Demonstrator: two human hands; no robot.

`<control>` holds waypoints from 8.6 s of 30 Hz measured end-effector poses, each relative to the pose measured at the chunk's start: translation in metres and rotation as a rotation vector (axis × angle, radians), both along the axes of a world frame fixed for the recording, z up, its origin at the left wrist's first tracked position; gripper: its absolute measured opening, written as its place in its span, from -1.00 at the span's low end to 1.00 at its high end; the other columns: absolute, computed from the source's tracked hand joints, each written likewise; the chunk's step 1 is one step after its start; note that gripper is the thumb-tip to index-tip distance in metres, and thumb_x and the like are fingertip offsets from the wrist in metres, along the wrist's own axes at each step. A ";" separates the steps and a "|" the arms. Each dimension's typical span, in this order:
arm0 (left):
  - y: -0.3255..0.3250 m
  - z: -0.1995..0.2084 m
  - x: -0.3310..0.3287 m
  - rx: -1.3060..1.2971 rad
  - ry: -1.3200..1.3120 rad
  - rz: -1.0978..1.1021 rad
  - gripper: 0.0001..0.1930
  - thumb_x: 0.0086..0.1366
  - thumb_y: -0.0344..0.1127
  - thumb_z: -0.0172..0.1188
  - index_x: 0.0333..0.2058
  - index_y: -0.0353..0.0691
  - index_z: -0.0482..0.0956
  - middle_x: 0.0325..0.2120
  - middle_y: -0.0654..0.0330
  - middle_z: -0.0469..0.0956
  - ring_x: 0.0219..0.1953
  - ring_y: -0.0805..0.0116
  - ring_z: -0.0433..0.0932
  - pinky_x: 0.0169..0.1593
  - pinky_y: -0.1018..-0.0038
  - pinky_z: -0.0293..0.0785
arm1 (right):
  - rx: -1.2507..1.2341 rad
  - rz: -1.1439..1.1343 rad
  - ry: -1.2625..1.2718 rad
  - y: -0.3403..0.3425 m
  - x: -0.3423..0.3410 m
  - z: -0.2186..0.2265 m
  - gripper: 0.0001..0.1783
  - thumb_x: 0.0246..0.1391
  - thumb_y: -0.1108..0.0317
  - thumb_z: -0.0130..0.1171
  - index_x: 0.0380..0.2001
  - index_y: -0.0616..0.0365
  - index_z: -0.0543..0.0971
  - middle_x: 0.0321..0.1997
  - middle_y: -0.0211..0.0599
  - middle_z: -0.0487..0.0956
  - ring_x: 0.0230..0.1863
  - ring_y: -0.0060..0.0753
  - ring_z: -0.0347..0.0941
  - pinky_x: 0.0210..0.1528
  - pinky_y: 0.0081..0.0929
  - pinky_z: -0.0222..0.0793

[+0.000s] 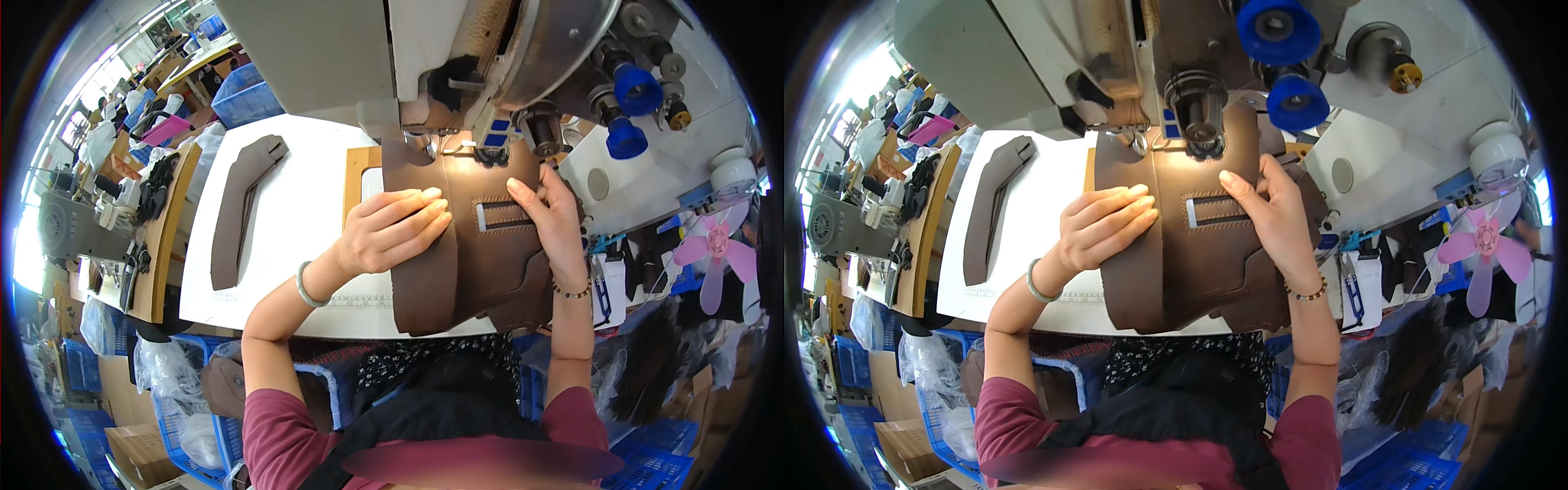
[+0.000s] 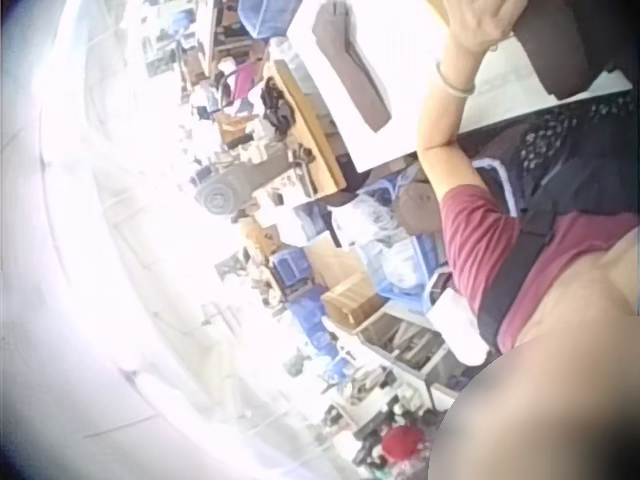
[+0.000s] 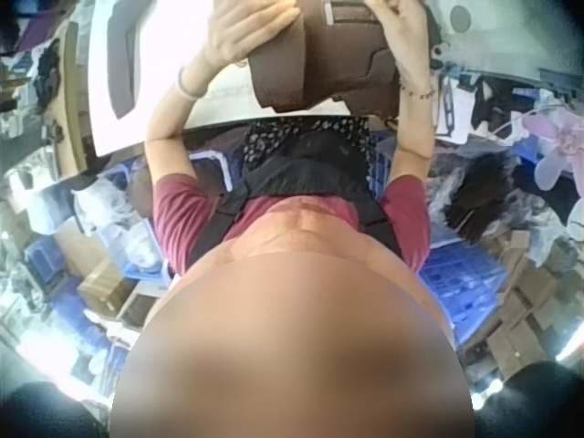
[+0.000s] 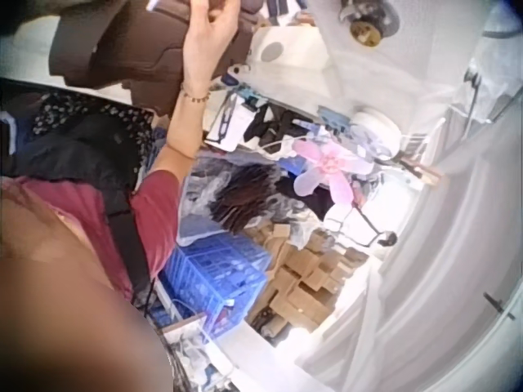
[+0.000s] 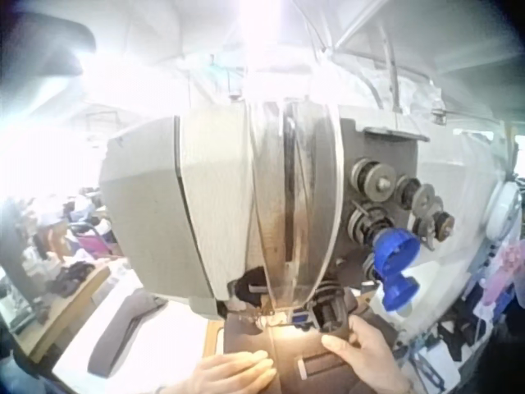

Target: The worker is using an industrial sewing machine to stitch together components of a leather shoe upper.

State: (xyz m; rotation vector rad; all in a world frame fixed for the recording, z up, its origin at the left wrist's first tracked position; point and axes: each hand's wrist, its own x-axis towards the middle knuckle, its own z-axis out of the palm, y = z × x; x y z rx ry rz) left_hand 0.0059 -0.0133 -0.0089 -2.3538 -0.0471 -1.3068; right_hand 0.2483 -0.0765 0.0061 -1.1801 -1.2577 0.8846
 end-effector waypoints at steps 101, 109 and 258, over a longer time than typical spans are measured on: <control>0.018 0.009 -0.006 -0.117 -0.017 -0.029 -0.76 -0.04 -0.41 0.22 -0.32 -0.26 0.64 -0.33 0.21 0.62 -0.20 0.27 0.63 -0.14 0.45 0.60 | -0.068 0.078 0.287 0.012 -0.012 -0.003 -0.80 0.19 0.31 0.16 -0.21 0.22 0.58 -0.29 -0.49 0.57 -0.28 -0.76 0.42 -0.18 -0.71 0.34; 0.021 0.009 -0.003 -0.157 -0.045 -0.016 -0.74 -0.07 -0.42 0.23 -0.31 -0.23 0.65 -0.33 0.23 0.62 -0.20 0.27 0.62 -0.21 0.46 0.58 | -0.046 0.070 0.254 0.016 -0.009 -0.002 -0.81 0.20 0.32 0.15 -0.24 0.22 0.57 -0.31 -0.50 0.57 -0.29 -0.77 0.42 -0.19 -0.72 0.34; 0.011 0.023 -0.021 -0.241 0.164 0.048 -0.63 0.02 -0.28 0.16 -0.21 -0.36 0.64 -0.22 0.02 0.62 -0.08 0.04 0.60 0.04 0.18 0.56 | -0.019 0.062 0.873 -0.042 -0.081 -0.046 -0.75 0.13 0.54 0.13 -0.09 0.29 0.47 -0.11 -0.33 0.52 -0.10 -0.60 0.43 0.02 -0.58 0.35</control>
